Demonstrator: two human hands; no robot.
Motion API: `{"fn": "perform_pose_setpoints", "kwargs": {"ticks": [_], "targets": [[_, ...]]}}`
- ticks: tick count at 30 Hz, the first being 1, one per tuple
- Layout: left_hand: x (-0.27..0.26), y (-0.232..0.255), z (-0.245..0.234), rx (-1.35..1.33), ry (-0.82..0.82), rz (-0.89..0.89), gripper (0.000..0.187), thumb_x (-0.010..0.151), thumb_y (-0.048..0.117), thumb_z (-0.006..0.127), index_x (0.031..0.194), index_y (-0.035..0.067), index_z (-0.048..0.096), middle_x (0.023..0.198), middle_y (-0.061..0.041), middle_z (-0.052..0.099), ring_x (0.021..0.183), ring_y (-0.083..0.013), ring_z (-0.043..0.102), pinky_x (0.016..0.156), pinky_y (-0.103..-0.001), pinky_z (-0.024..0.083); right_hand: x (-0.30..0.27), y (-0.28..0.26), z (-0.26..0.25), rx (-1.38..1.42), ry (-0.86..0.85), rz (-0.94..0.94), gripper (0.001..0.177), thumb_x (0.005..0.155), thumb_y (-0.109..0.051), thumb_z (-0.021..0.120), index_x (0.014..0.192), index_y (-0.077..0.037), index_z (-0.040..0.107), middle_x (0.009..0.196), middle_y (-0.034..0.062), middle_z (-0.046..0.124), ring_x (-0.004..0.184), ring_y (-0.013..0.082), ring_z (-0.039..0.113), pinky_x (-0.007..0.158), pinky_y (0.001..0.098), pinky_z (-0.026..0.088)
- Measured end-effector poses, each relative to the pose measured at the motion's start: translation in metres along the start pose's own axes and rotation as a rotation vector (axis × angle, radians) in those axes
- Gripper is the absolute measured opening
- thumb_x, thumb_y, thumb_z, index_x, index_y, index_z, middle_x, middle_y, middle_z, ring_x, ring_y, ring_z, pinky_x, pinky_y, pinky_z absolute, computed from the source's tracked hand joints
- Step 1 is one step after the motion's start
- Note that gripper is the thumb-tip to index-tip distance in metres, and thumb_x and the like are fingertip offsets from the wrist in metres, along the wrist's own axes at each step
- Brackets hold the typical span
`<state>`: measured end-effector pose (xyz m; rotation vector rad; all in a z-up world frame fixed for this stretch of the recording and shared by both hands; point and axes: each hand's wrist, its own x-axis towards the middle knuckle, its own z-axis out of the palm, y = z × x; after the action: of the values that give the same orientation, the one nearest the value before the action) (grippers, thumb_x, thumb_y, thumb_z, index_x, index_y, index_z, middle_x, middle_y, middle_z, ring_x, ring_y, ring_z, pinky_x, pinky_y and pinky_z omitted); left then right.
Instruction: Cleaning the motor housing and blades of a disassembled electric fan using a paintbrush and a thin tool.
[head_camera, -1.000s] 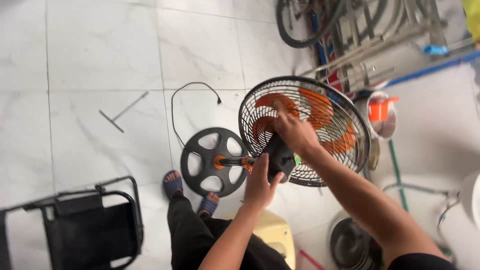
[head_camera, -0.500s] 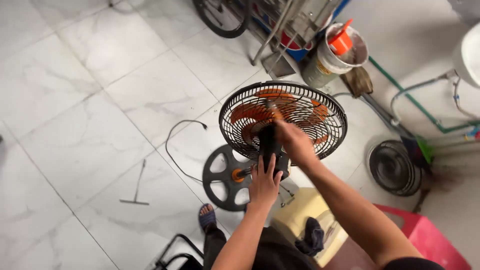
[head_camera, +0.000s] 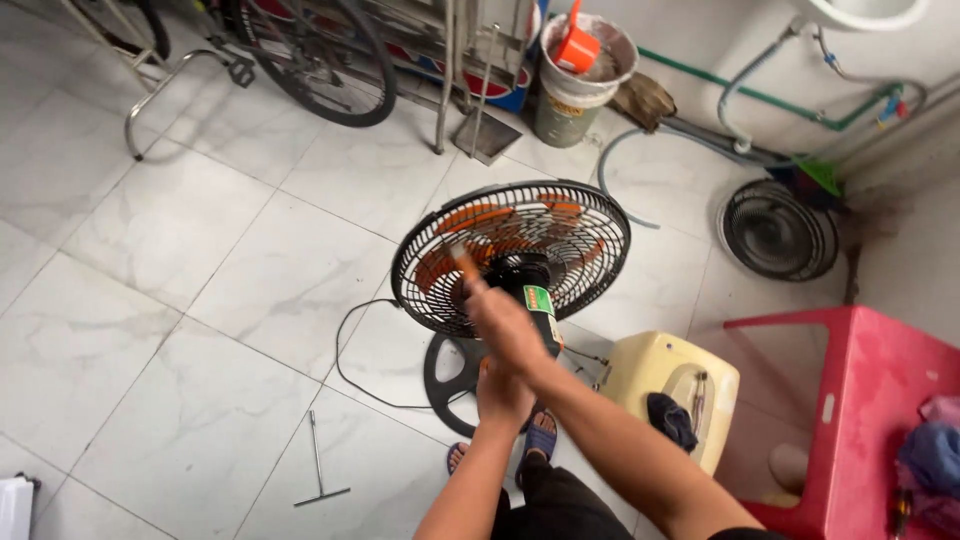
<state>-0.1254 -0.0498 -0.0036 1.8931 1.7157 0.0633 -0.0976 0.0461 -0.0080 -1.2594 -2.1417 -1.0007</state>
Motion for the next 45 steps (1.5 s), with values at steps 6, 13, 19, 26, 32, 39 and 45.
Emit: {"fn": "perform_pose_setpoints", "kwargs": {"ticks": [6,13,19,26,32,39,45], "targets": [[0.005,-0.005,0.013,-0.213,0.07,-0.003,0.055,0.111,0.031,0.03,0.162,0.015,0.02,0.163,-0.012,0.03,0.119,-0.0261,0.06,0.09,-0.041,0.06,-0.019,0.034,0.029,0.254,-0.047,0.123,0.044,0.106,-0.024,0.047,0.146,-0.007,0.052,0.085,0.0085,0.057,0.063,0.0217,0.057,0.057,0.0366,0.05],[-0.025,0.029,-0.07,-0.021,0.046,-0.026,0.057,0.113,0.029,0.034,0.164,0.011,0.014,0.167,-0.014,0.02,0.129,-0.0305,0.055,0.095,-0.051,0.057,-0.006,0.071,-0.01,1.02,-0.185,0.496,0.054,0.097,-0.02,0.063,0.15,-0.026,0.056,0.106,0.0052,0.073,0.095,0.0298,0.072,0.08,0.0391,0.059],[-0.031,0.031,-0.054,-0.053,0.033,-0.033,0.056,0.112,0.03,0.032,0.162,0.01,0.016,0.167,-0.013,0.021,0.124,-0.0311,0.058,0.092,-0.048,0.06,-0.033,0.008,0.007,0.987,-0.253,0.565,0.037,0.095,-0.03,0.067,0.131,-0.029,0.067,0.103,0.0014,0.075,0.087,0.028,0.074,0.069,0.0401,0.059],[-0.026,0.025,-0.053,-0.012,0.133,-0.031,0.056,0.11,0.031,0.034,0.161,0.014,0.021,0.166,-0.009,0.024,0.101,-0.0338,0.071,0.076,-0.042,0.065,-0.046,0.116,-0.015,1.045,-0.154,0.864,0.033,0.105,-0.014,0.055,0.136,-0.012,0.065,0.103,0.0088,0.071,0.085,0.023,0.063,0.072,0.0337,0.052],[-0.027,0.035,-0.05,-0.05,0.103,-0.089,0.06,0.107,0.029,0.038,0.162,0.02,0.017,0.17,-0.001,0.014,0.108,-0.0386,0.068,0.074,-0.05,0.064,-0.016,0.091,-0.043,1.045,-0.108,0.81,0.031,0.104,-0.016,0.06,0.132,-0.006,0.067,0.111,0.021,0.073,0.101,0.0384,0.07,0.085,0.0447,0.056],[-0.03,0.038,-0.051,0.005,0.168,-0.081,0.059,0.107,0.037,0.036,0.162,0.023,0.019,0.168,0.001,0.022,0.1,-0.039,0.07,0.07,-0.051,0.064,-0.062,0.15,-0.016,1.124,-0.598,0.957,0.038,0.109,-0.023,0.048,0.143,-0.012,0.062,0.099,0.014,0.073,0.084,0.0226,0.07,0.073,0.0315,0.057],[-0.025,0.032,-0.024,-0.076,0.173,-0.134,0.059,0.108,0.038,0.035,0.162,0.022,0.019,0.169,-0.001,0.019,0.103,-0.0448,0.068,0.071,-0.055,0.064,-0.031,0.16,-0.061,1.121,-0.034,0.584,0.024,0.095,-0.003,0.064,0.119,-0.001,0.07,0.1,0.0272,0.07,0.088,0.0473,0.067,0.077,0.0514,0.057]]}}
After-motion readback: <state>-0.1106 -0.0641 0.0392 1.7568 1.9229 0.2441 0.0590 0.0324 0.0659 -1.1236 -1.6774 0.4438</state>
